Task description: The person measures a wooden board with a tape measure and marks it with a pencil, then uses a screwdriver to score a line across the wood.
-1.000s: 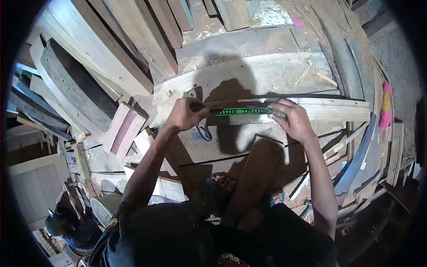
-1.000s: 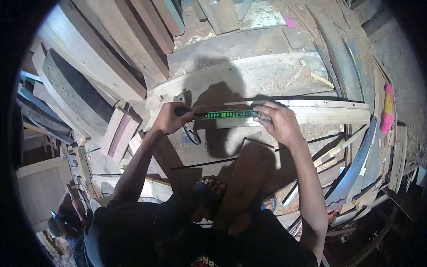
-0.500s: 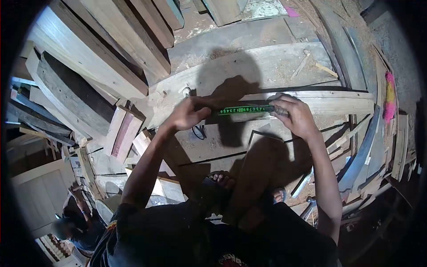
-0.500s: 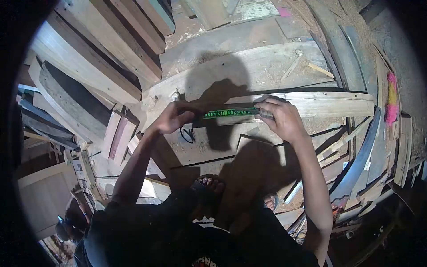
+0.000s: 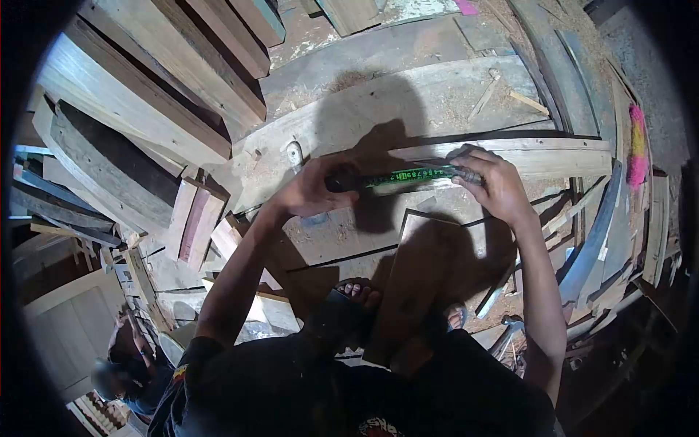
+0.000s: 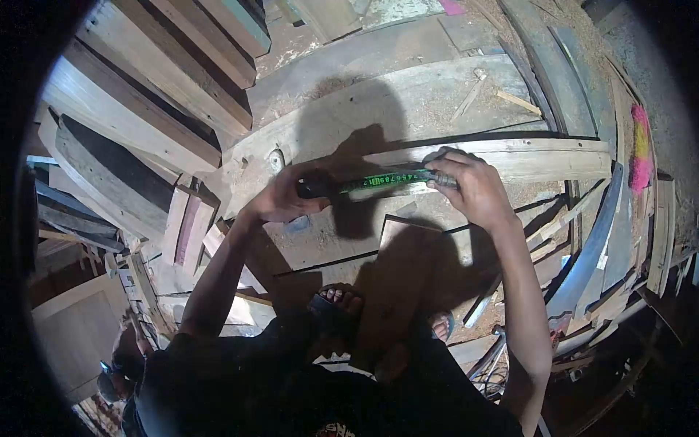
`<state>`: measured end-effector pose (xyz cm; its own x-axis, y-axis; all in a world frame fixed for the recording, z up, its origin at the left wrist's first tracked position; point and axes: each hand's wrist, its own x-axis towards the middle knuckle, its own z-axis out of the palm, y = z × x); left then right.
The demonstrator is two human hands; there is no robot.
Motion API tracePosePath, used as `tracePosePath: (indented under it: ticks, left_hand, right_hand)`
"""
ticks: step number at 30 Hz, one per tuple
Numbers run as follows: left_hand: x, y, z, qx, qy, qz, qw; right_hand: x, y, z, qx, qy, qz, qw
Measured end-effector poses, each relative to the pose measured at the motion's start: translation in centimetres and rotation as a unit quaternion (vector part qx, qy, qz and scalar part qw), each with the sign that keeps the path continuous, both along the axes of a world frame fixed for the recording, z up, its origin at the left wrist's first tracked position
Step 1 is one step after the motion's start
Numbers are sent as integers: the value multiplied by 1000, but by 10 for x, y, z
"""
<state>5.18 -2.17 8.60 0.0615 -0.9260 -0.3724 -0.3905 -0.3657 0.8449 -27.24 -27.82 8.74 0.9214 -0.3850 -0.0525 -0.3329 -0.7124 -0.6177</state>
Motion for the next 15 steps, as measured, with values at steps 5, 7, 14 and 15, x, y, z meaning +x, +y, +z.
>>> tracePosePath:
  ticks: [5, 7, 14, 15]
  left_hand:
    - [-10, -8, -10, -22, -18, 37, 999]
    - [-9, -16, -5, 9, -30, 2, 999]
    - [-10, -23, -2, 26, 17, -8, 999]
    - [-10, -24, -2, 32, 5, -18, 999]
  right_hand:
    - [-11, -7, -9, -15, -6, -5, 1000]
    - [-12, -9, -11, -18, -11, 2, 1000]
    - [-14, -14, -1, -6, -17, -8, 1000]
    - [-15, -15, 0, -4, -13, -12, 1000]
